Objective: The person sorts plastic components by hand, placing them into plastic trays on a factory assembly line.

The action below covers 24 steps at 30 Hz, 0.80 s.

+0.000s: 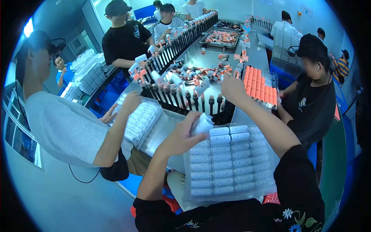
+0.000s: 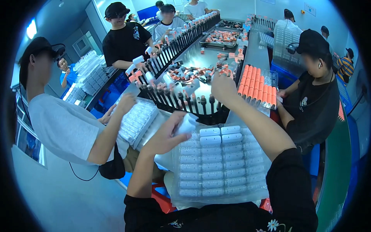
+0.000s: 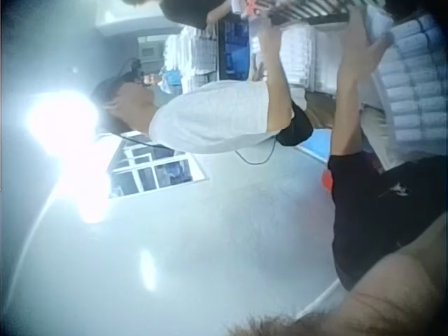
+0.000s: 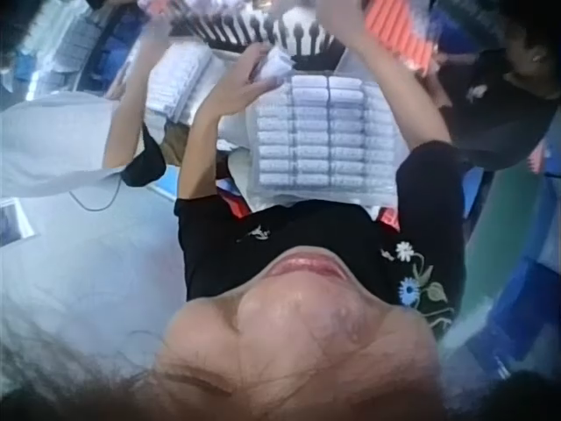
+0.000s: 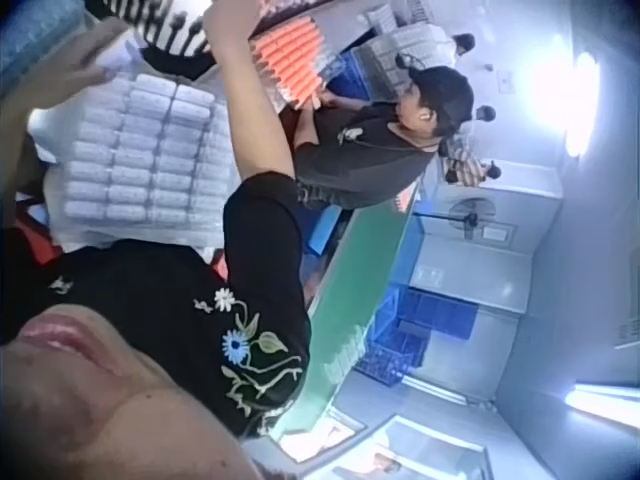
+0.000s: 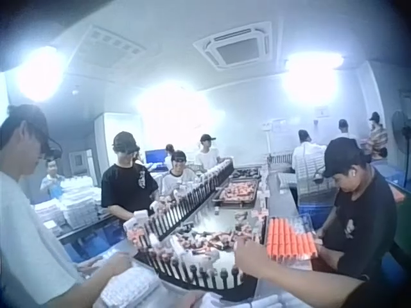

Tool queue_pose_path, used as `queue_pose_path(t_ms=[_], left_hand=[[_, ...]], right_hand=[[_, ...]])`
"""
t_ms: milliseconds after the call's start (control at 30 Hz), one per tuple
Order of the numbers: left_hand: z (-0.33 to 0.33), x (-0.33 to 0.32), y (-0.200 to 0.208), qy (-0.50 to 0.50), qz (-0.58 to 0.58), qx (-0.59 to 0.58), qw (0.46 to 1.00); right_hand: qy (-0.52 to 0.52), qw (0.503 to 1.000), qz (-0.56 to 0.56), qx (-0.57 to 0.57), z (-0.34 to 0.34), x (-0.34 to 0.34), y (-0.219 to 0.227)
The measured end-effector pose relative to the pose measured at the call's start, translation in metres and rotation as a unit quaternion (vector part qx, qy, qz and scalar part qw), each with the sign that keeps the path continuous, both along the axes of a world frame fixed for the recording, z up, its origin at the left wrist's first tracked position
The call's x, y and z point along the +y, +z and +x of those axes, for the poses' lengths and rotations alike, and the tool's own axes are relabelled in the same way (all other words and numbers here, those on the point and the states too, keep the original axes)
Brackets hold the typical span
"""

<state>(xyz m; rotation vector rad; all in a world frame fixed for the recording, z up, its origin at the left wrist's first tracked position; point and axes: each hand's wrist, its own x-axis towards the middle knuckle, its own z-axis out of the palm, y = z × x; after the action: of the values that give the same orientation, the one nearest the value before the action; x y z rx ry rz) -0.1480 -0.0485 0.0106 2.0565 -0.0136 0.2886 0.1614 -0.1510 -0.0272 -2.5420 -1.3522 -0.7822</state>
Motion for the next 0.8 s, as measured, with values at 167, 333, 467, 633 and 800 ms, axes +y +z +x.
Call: queue_pose_path(t_ms=[167, 333, 467, 633, 800], left_hand=[[0.05, -0.014, 0.041, 0.04, -0.047, -0.069, 0.996], [0.144, -0.026, 0.057, 0.164, 0.267, -0.204, 0.927], [0.208, -0.018, 0.031, 0.171, 0.427, -0.068, 0.885], [0.208, -0.01, 0.001, 0.212, 0.402, 0.055, 0.889], [0.155, -0.014, 0.024, 0.276, 0.418, 0.151, 0.852]], right_hand=[[0.036, 0.982, 0.061, 0.173, -0.076, -0.034, 0.02], [0.185, 0.963, 0.007, 0.197, -0.137, -0.106, -0.005], [0.201, 0.96, -0.007, 0.193, -0.136, -0.133, -0.005], [0.249, 0.945, -0.065, 0.204, -0.111, -0.151, -0.008], [0.219, 0.928, -0.181, 0.24, -0.103, -0.14, 0.003]])
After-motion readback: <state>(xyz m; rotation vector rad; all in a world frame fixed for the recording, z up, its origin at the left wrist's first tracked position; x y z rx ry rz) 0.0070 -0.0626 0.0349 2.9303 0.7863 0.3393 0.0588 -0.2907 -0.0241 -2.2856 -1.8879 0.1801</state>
